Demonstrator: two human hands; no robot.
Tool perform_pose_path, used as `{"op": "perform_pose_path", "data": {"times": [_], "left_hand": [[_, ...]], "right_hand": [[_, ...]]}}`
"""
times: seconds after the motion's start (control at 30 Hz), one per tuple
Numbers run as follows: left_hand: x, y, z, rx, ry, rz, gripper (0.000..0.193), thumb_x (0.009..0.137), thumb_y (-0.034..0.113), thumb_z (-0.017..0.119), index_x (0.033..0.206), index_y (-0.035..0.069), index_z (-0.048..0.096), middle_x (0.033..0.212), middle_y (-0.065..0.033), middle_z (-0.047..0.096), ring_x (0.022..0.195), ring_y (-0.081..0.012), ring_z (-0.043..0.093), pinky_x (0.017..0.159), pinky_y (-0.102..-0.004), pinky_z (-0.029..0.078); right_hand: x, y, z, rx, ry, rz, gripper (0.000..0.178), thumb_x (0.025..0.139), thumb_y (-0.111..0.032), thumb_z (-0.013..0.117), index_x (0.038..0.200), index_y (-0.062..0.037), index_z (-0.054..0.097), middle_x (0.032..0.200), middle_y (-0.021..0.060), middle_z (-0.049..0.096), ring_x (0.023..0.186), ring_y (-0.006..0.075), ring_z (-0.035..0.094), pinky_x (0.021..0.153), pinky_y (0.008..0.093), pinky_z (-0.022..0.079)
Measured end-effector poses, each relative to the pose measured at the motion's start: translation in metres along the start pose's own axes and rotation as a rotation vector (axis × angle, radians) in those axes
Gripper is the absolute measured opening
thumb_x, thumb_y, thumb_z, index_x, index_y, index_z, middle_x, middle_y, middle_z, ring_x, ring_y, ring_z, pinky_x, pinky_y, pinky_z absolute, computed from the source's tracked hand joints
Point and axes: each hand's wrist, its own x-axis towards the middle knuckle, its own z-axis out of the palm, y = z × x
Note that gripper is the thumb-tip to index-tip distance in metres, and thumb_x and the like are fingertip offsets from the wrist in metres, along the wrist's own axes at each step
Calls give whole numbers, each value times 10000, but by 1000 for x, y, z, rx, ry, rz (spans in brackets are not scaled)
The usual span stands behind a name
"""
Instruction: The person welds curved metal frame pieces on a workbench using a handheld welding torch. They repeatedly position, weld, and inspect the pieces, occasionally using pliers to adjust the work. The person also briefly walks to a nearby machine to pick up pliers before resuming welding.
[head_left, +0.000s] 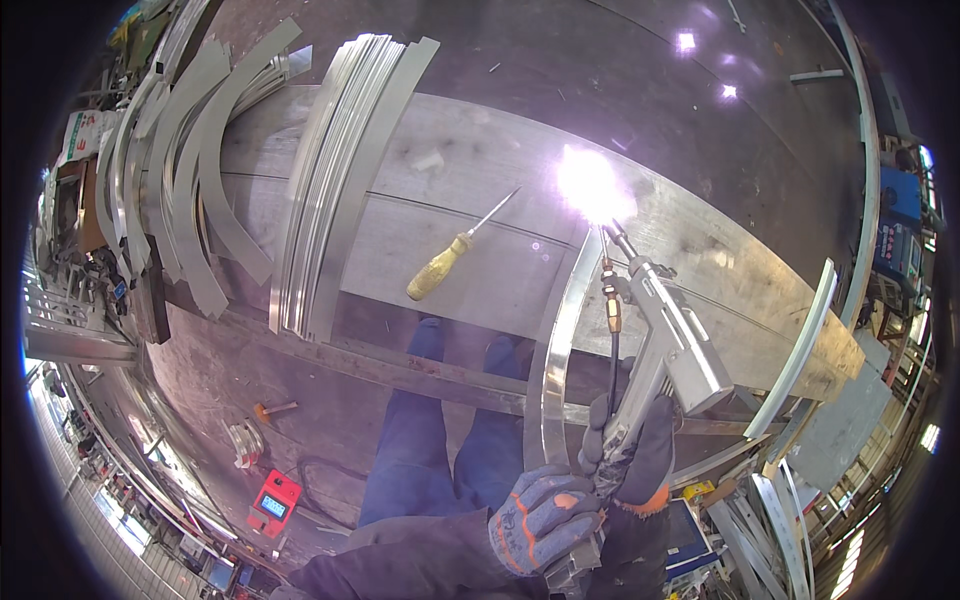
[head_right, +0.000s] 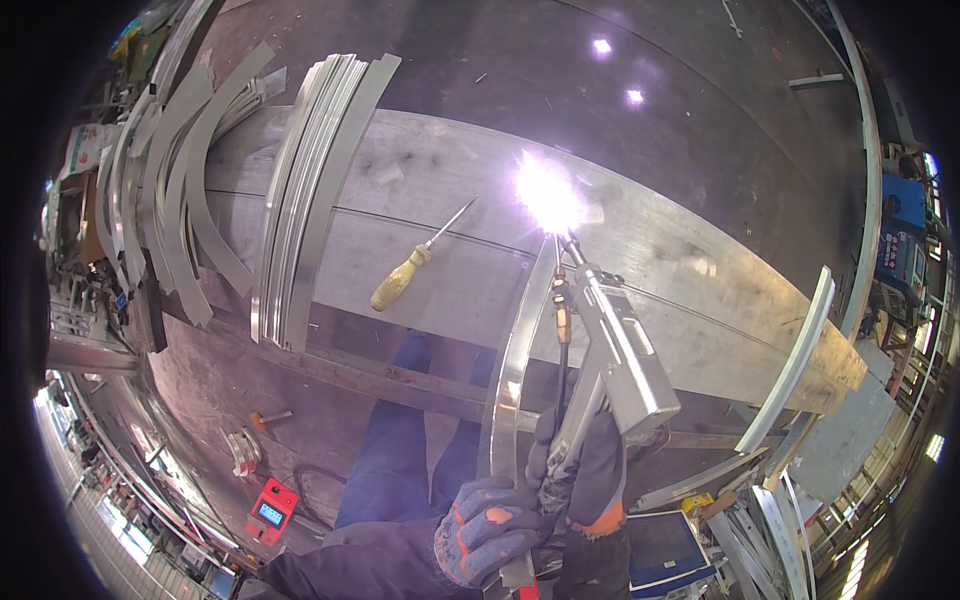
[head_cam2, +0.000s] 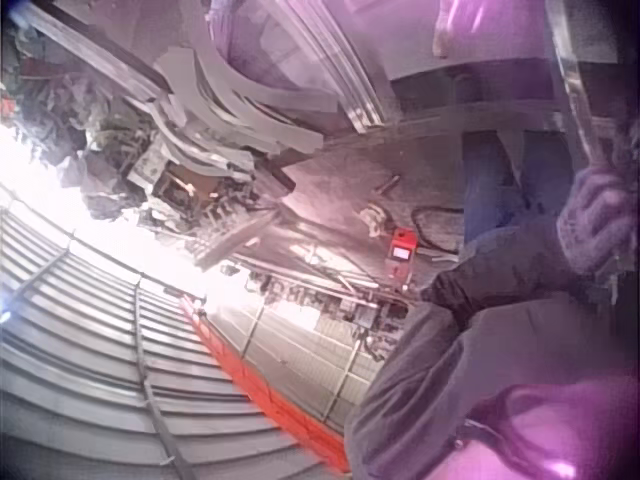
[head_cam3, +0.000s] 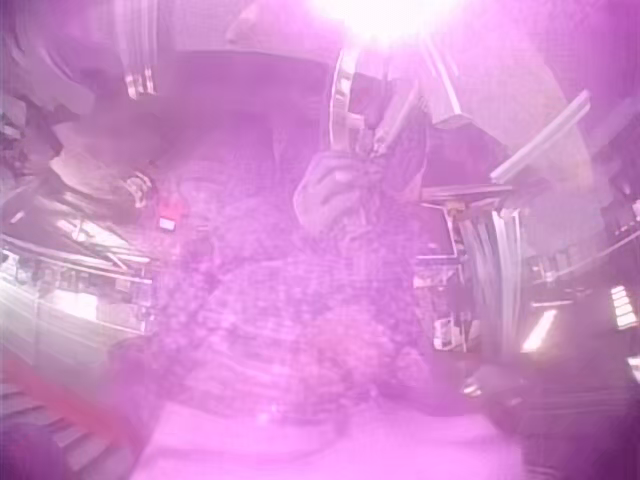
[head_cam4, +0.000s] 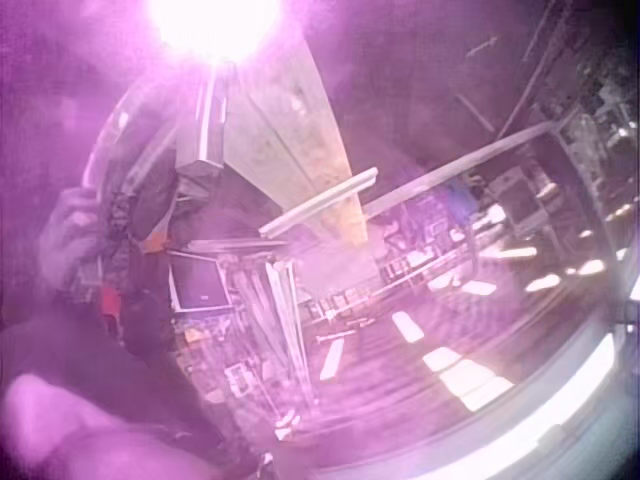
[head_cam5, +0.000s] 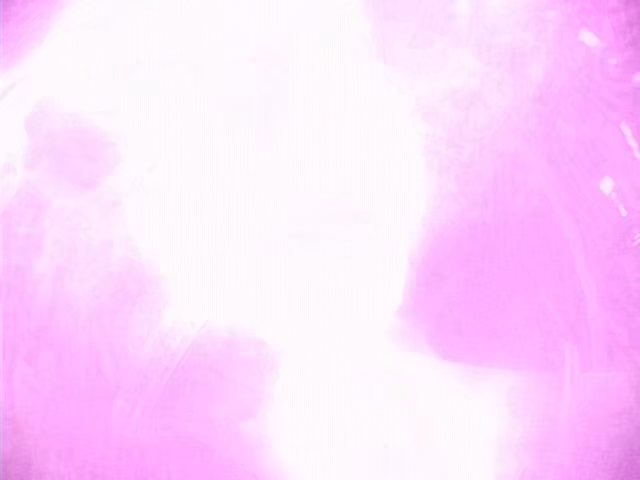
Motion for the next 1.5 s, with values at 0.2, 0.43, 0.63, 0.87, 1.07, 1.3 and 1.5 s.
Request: {"op": "perform_pose_path", "data": {"times": [0.2,0.43,0.63,0.87,1.07,1.3,1.5], "left_hand": [[-2,1,0,-14,-29,-9,528,625,189,712,1135,53,706,1153,-107,649,1096,-321,635,964,-495,505],[-4,-1,3,-3,-6,11,532,632,190,717,1142,42,708,1168,-113,645,1109,-332,630,956,-494,496],[-4,-1,4,-4,-3,19,514,633,195,728,1123,41,709,1174,-119,649,1113,-343,630,945,-497,498],[-5,-2,4,-23,-11,15,538,623,195,734,1132,33,675,1195,-149,671,1083,-351,644,928,-507,511],[-6,-1,4,-17,-14,5,557,605,211,730,1131,35,671,1173,-147,680,1070,-353,652,934,-510,507],[-6,-2,2,17,-37,4,519,590,229,697,1079,56,713,1179,-119,674,1075,-342,652,946,-511,500],[-11,-3,6,17,-28,5,516,604,219,709,1095,60,711,1182,-122,673,1086,-348,648,940,-521,501]], "right_hand": [[0,7,-9,-36,1,33,656,1049,-622,449,1480,-127,436,906,81,626,554,159,572,463,314,462],[1,13,-18,29,-51,2,674,1043,-610,477,1502,-119,414,911,104,642,562,179,606,459,306,487],[-5,13,-18,-15,1,4,673,1044,-604,482,1497,-111,421,907,106,644,568,174,607,462,303,494],[-12,13,-19,35,-27,20,603,1061,-542,501,1444,-79,455,923,104,654,618,182,620,507,309,514],[-15,18,-31,-31,27,51,588,1069,-536,494,1409,-58,468,938,102,660,646,172,624,531,299,511],[-17,21,-36,-61,-33,-5,605,1065,-569,478,1303,-16,540,962,100,664,685,166,624,550,289,493],[-22,19,-38,-159,8,34,639,1061,-604,450,1246,-4,571,932,88,655,711,162,621,596,294,505]]}}
